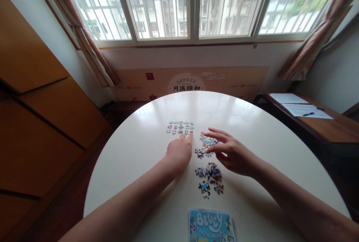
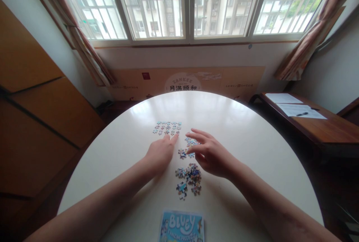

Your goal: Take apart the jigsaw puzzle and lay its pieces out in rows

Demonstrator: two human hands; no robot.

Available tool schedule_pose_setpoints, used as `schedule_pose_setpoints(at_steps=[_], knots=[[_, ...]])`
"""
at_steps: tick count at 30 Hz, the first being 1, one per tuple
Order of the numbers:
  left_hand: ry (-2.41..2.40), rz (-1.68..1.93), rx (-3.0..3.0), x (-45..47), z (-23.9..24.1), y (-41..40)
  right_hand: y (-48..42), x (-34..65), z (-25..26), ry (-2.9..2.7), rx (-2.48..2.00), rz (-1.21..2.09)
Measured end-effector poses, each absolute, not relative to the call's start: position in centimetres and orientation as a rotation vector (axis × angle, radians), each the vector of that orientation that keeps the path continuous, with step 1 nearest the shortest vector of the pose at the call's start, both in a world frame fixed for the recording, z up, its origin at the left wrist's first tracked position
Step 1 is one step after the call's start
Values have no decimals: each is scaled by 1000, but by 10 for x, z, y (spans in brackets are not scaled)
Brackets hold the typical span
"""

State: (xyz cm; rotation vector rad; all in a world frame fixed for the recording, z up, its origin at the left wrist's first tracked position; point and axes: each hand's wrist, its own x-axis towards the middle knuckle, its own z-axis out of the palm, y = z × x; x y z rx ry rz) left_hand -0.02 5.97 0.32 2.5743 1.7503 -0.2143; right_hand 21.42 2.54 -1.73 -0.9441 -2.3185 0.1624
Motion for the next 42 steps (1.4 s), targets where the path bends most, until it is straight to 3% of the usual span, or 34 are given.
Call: schedule_pose_setpoints(at_steps=[33,38,42], knots=[[1728,-29,2610,-2,1,65,26,216,-18,-2321,-911,160],[1254,183,2730,-15,23,61,26,216,-16,-2338,-921,155],[717,98,2666,-26,35,61,26,218,-16,-2335,-931,155]])
